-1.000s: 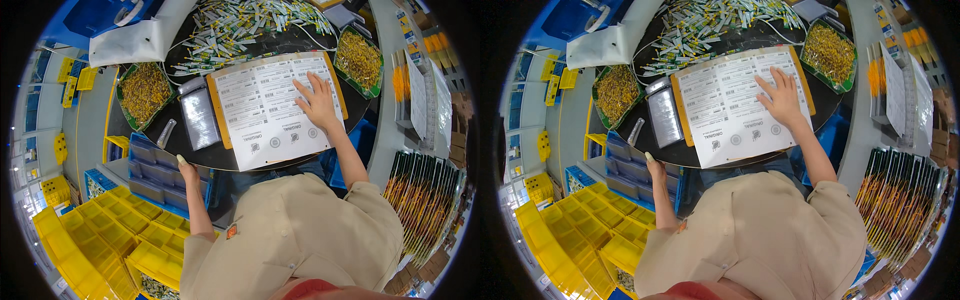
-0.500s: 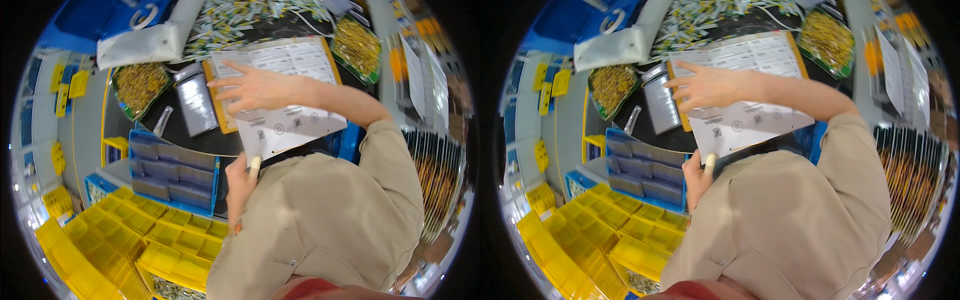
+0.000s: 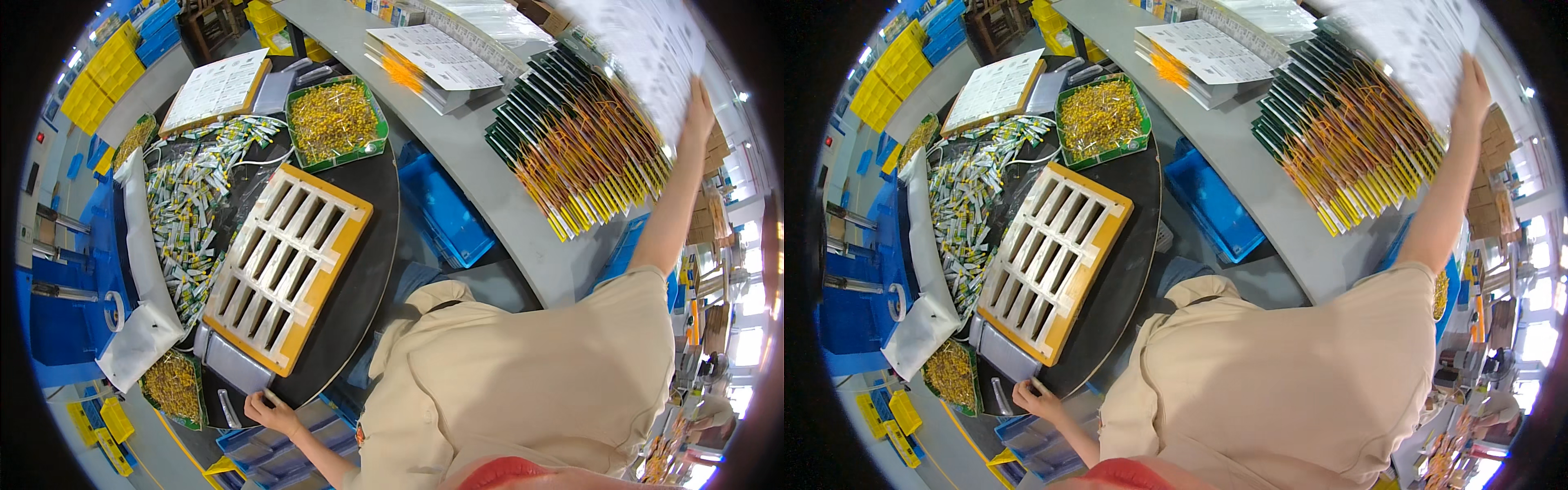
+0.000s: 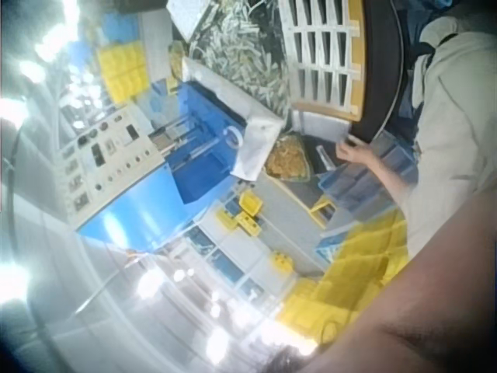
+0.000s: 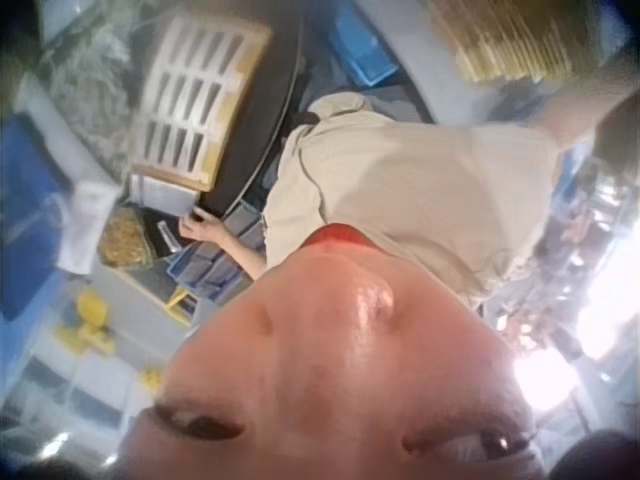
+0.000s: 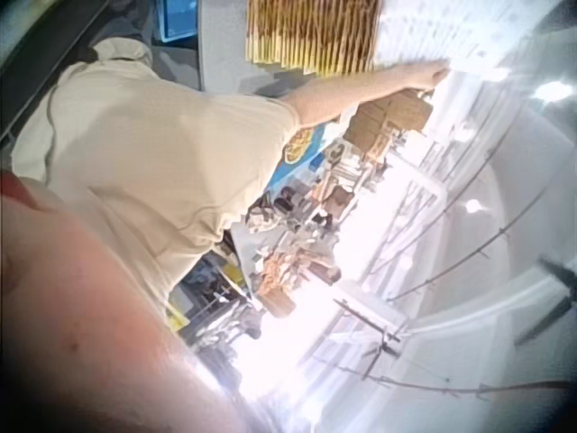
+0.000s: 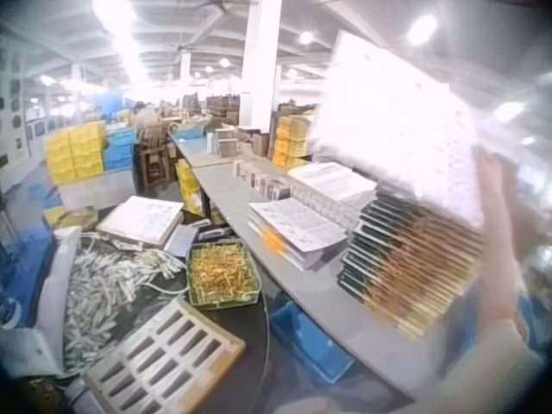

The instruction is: The person places small yellow components into a yellow tray with multiple slots, then covers the tray with a clear plastic sheet. The person repeats this cycle several times, handling the components and tray by hand.

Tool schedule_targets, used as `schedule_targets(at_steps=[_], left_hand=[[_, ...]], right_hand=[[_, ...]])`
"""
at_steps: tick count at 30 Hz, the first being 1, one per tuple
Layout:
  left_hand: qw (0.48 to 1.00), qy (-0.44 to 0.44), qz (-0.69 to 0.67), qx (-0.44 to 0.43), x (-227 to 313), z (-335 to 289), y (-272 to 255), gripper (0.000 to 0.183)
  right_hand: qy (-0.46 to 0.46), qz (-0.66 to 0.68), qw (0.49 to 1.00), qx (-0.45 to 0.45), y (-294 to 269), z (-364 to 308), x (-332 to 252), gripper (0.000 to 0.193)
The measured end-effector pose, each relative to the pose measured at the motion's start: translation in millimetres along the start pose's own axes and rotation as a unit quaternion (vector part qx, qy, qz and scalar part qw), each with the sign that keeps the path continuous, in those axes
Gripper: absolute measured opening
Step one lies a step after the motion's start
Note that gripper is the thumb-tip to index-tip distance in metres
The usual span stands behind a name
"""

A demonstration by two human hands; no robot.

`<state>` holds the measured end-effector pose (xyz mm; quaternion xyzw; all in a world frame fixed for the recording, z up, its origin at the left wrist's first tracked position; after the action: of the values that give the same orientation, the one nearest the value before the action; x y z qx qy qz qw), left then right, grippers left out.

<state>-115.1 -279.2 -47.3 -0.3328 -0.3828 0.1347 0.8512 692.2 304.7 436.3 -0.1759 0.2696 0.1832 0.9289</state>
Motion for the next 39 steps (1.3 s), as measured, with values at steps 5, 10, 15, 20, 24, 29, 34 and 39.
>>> schedule_targets(at_steps=[5,10,15,20,24,29,34,39], left_hand=[[0.998,0.055,0.031,-0.025,25.3,12.0,-5.5,0.02],[0.998,-0.055,0.017,-0.03,54.4,16.8,-37.4,0.021],[0.996,-0.032,-0.085,-0.014,146.8,50.7,-20.1,0.03],[0.896,-0.032,-0.346,-0.276,232.8,86.8,89.0,0.02],[0.805,-0.234,-0.538,-0.089,183.9,105.3,78.5,0.023],[0.798,-0.337,-0.5,0.006,115.4,97.3,57.8,0.017],[0.797,-0.417,-0.437,0.028,62.0,101.2,67.7,0.023],[0.783,-0.422,-0.457,0.03,45.9,99.2,83.5,0.021]], right_hand=[[-0.016,-0.488,0.835,-0.256,-7.2,151.9,292.3,0.05],[-0.071,-0.637,0.716,-0.276,-0.9,135.5,314.7,0.039],[-0.263,-0.221,0.892,-0.294,127.7,-112.3,6.1,0.037],[-0.344,0.217,0.514,-0.755,193.4,-585.8,-268.3,0.037],[-0.295,0.386,0.407,-0.773,164.3,-714.9,-390.3,0.022],[-0.346,0.473,0.448,-0.675,168.0,-769.8,-454.1,0.026],[-0.459,0.61,0.365,-0.534,186.0,-800.3,-513.1,0.012],[-0.465,0.482,0.568,-0.479,212.8,-778.3,-532.1,0.01]])
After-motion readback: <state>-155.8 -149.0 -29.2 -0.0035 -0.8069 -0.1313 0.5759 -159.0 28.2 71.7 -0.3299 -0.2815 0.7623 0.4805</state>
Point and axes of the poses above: each hand's wrist, its own z-axis towards the middle knuckle, its own y-axis out of the palm, x = y × z, the point moved 9 cm from there along z, towards the middle knuckle, and after that the axes turned 10 degrees about -z, right-handed, at the moved point
